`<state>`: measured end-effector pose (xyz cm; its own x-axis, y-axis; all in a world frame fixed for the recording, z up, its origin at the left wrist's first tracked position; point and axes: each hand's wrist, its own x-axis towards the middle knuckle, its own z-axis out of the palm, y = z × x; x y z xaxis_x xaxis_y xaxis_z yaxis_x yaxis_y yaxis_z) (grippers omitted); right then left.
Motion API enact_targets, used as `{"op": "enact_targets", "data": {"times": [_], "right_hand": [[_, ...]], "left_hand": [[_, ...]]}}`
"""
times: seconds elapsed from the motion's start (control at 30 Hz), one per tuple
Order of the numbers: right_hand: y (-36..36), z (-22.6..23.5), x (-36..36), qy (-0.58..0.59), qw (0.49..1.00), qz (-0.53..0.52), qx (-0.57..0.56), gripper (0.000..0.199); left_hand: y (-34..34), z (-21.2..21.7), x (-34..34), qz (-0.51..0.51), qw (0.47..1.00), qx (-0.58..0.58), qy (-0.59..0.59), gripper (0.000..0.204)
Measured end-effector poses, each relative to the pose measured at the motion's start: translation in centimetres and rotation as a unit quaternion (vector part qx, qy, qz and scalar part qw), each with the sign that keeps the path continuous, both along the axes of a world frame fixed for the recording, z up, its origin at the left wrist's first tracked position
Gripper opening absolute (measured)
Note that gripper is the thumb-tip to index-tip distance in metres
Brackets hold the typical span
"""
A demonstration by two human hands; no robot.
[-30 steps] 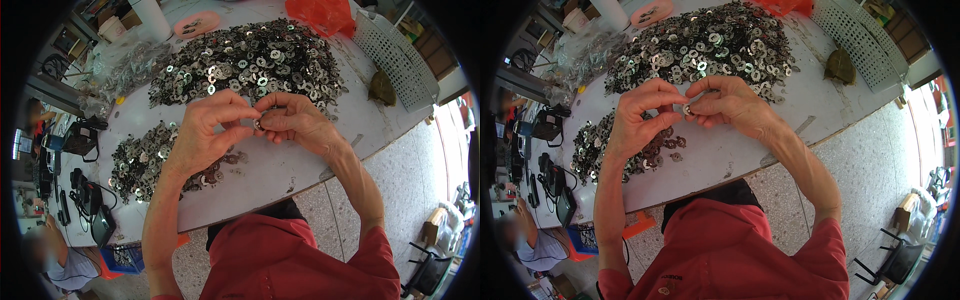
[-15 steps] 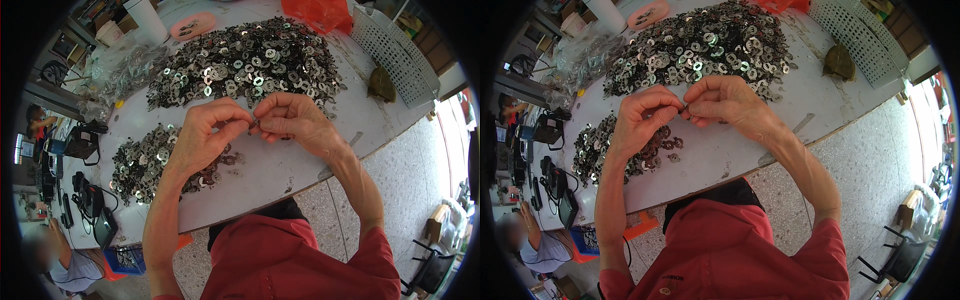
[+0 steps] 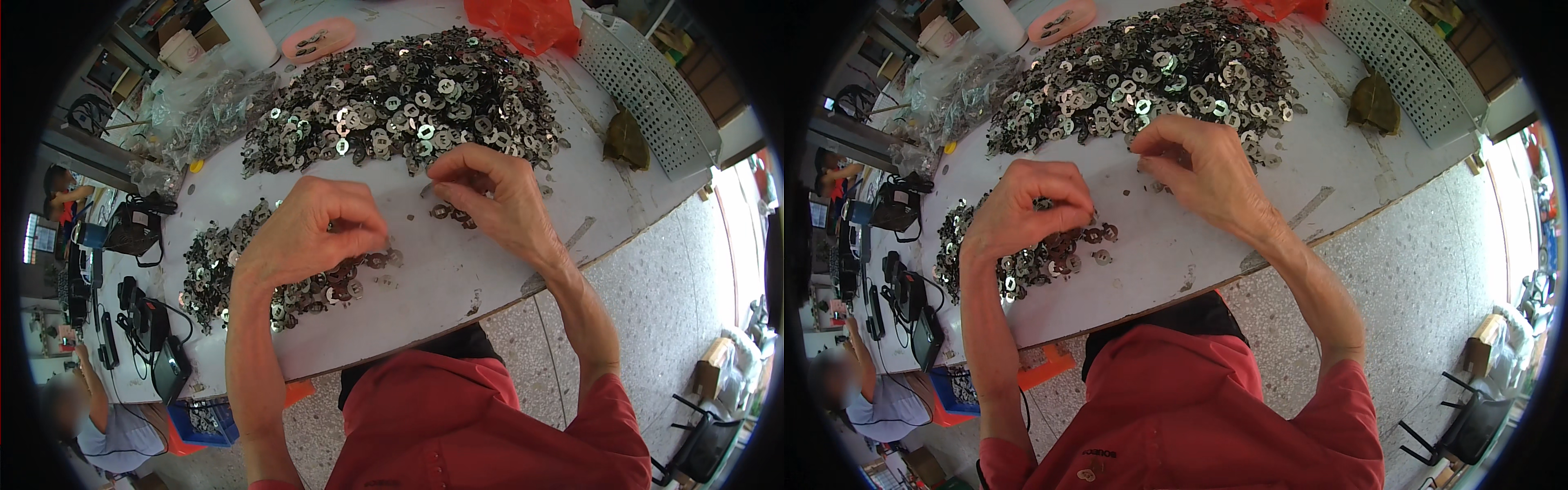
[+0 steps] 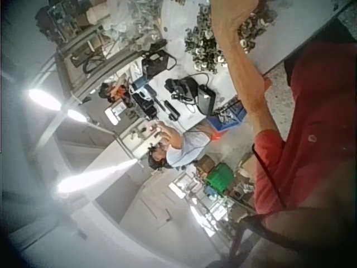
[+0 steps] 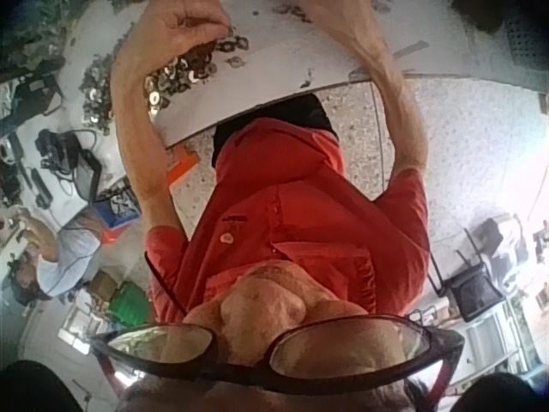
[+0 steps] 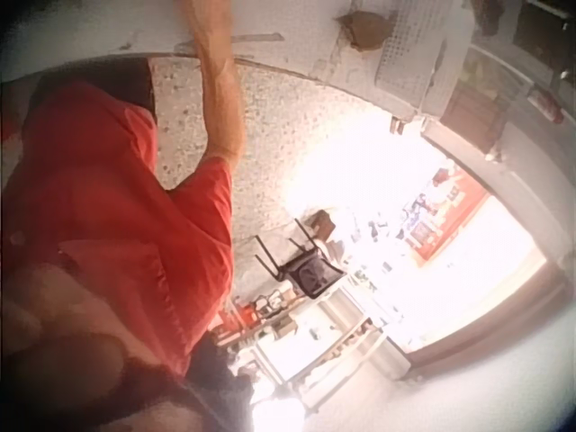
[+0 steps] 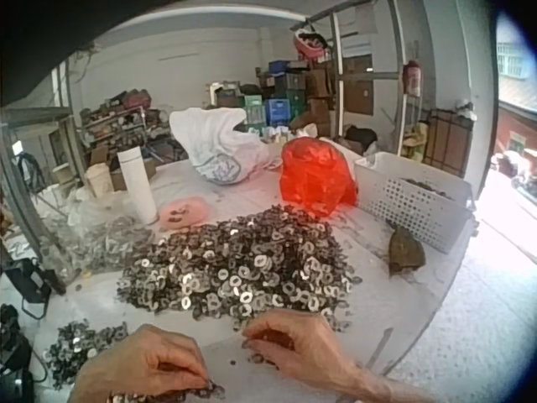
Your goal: The person assembles or sorts small metal washers by hand on a workshop table.
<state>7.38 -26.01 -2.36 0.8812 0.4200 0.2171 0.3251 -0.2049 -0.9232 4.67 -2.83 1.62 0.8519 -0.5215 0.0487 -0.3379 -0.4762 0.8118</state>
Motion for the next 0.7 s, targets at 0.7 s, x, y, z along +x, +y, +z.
{"op": "enact_targets", "data": {"times": [0.7], "right_hand": [[0.3,-1.5,-0.1,-0.196,0.975,-0.006,-0.101,0.011]], "left_hand": [[-0.7,0.4,-0.4,0.016,0.995,0.103,-0.01,0.015]]}}
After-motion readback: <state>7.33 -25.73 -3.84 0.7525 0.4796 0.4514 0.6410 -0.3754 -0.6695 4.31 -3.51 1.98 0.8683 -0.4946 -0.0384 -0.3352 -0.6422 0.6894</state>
